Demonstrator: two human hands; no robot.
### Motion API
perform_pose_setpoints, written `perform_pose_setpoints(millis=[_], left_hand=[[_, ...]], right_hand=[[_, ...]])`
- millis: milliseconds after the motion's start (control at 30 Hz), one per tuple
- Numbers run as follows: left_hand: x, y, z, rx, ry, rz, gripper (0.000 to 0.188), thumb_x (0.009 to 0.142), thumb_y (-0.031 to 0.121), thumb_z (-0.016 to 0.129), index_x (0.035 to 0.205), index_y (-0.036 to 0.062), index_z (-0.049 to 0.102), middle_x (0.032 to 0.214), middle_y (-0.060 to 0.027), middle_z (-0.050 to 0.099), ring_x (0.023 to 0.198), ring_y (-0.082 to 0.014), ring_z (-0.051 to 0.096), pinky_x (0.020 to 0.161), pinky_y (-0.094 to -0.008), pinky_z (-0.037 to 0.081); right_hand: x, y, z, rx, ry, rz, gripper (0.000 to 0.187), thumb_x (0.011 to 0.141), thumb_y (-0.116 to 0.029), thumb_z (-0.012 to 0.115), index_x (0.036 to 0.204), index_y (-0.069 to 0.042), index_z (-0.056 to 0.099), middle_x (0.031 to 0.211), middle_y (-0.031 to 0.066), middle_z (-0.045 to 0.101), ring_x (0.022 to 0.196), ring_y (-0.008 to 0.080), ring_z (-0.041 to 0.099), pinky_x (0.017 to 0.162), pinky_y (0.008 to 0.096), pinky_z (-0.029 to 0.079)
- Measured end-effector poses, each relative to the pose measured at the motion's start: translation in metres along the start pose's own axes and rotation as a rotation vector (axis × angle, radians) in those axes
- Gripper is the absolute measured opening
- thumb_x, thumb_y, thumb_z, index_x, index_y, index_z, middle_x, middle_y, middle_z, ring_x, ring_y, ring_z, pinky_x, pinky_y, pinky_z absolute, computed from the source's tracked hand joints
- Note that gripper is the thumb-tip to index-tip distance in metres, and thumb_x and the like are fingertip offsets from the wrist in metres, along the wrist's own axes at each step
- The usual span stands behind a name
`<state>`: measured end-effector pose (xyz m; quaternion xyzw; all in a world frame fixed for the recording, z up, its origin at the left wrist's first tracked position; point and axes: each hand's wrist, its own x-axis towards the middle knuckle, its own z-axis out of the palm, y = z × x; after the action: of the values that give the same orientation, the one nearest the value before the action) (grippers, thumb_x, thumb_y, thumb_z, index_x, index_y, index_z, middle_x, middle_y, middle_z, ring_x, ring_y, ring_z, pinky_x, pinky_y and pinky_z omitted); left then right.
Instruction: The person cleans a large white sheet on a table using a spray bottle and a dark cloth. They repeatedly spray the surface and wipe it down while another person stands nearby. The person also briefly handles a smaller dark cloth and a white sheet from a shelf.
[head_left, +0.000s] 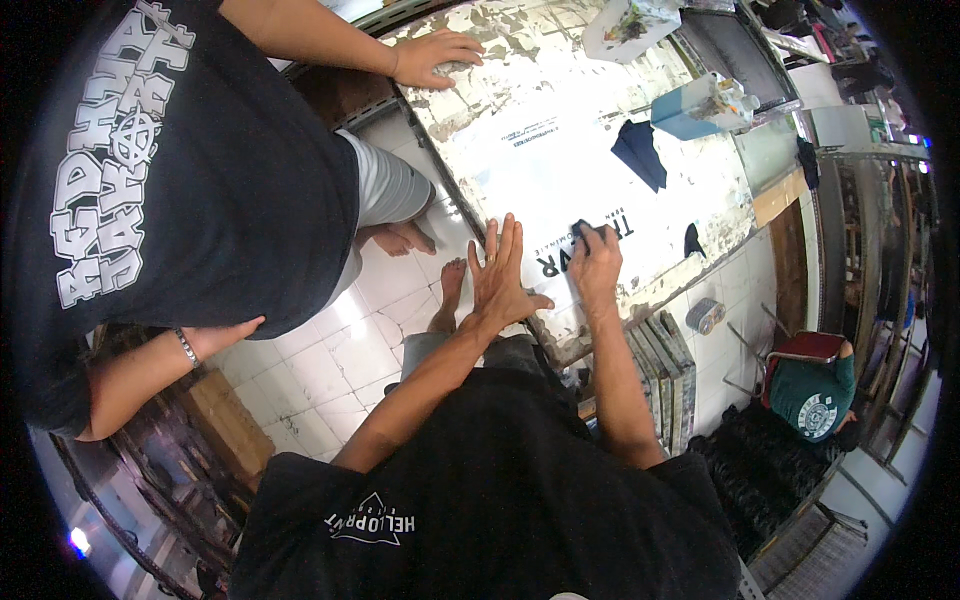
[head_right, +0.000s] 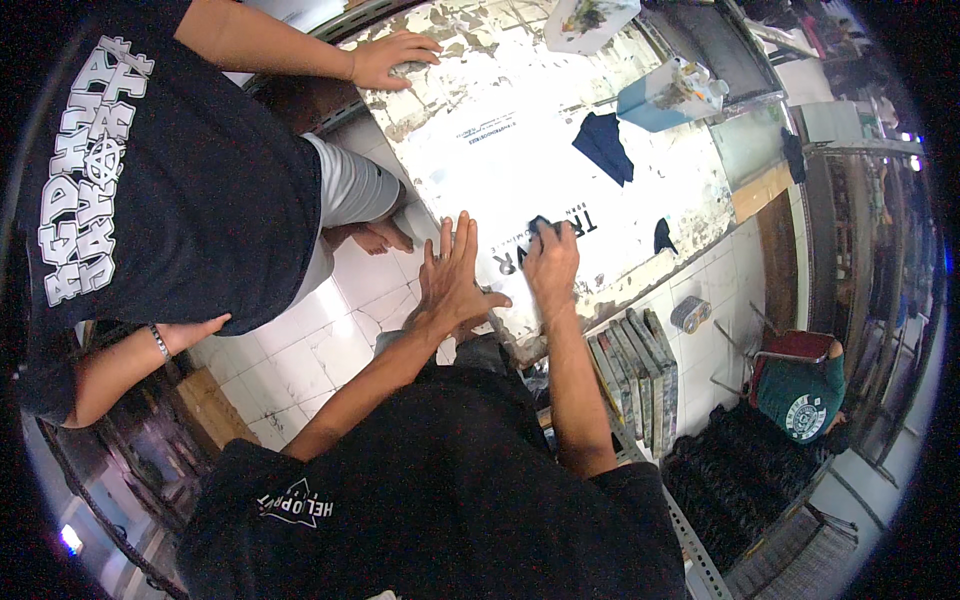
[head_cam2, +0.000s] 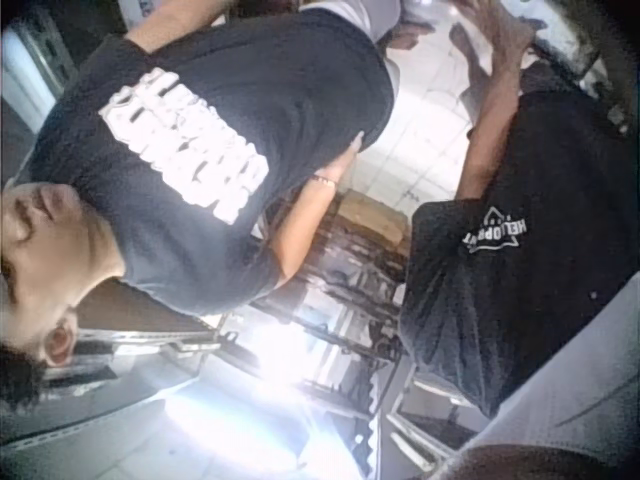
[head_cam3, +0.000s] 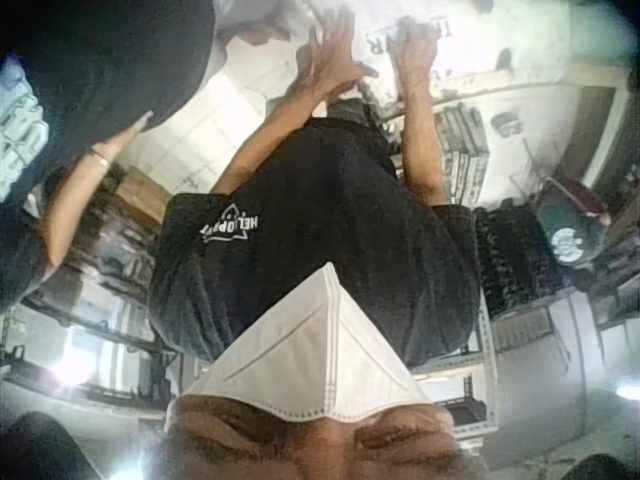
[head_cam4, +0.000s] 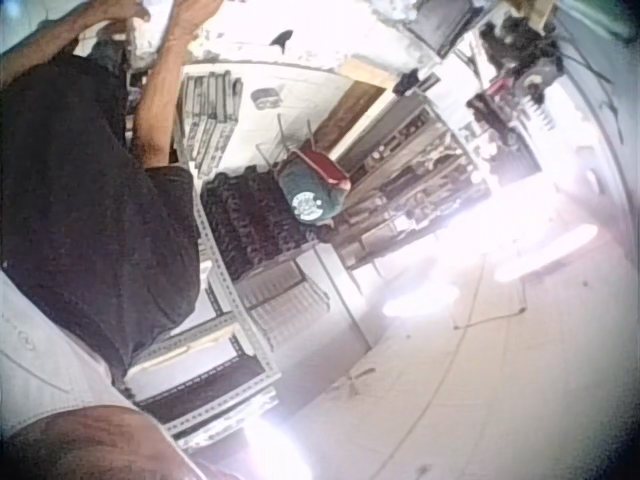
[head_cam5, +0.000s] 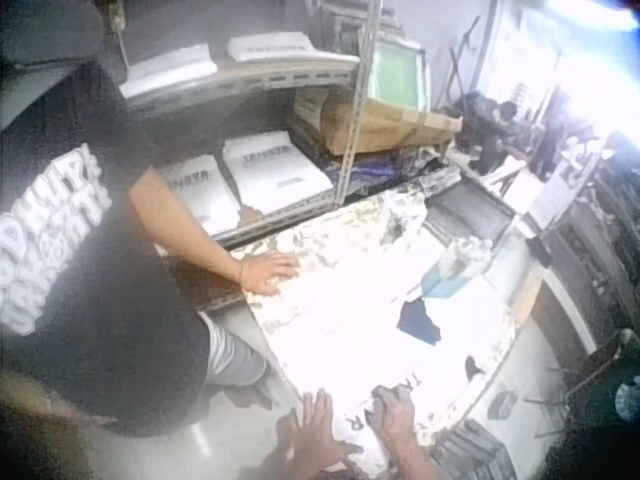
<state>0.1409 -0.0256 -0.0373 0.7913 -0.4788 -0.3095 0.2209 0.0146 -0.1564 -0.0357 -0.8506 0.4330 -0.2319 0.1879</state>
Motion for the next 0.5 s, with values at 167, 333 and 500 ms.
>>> perform_pose_setpoints(millis=[167,333,500], left_hand=[[-0.001,-0.01,0.016,0.014,0.097,0.041,0.153,0.047,0.058,0.094,0.16,-0.0021,0.01,0.171,-0.0155,0.003,0.157,-0.0367,0.001,0.118,-0.07,0.009],[0.001,0.0,0.0,-0.047,-0.005,0.003,0.15,0.049,0.053,0.095,0.16,-0.002,0.01,0.171,-0.0162,0.006,0.157,-0.037,0.002,0.119,-0.0693,0.006],[0.003,-0.021,0.033,0.155,0.192,0.089,0.15,0.051,0.062,0.09,0.16,-0.0045,0.01,0.17,-0.0204,0.006,0.155,-0.0433,0.005,0.119,-0.0695,0.014]], right_hand=[[-0.034,-0.021,0.024,0.029,-0.107,-0.142,0.023,0.08,0.0,0.065,0.102,0.0,0.071,0.097,0.0254,0.062,0.093,0.0425,0.063,0.082,0.0484,0.055],[0.004,-0.002,0.001,-0.025,-0.028,0.061,0.021,0.08,0.002,0.065,0.1,0.002,0.07,0.097,0.0243,0.062,0.089,0.0427,0.062,0.08,0.0468,0.054],[-0.033,-0.022,0.028,0.06,-0.122,-0.16,0.022,0.081,0.001,0.066,0.103,0.002,0.07,0.1,0.024,0.063,0.091,0.0417,0.063,0.079,0.0474,0.054]])
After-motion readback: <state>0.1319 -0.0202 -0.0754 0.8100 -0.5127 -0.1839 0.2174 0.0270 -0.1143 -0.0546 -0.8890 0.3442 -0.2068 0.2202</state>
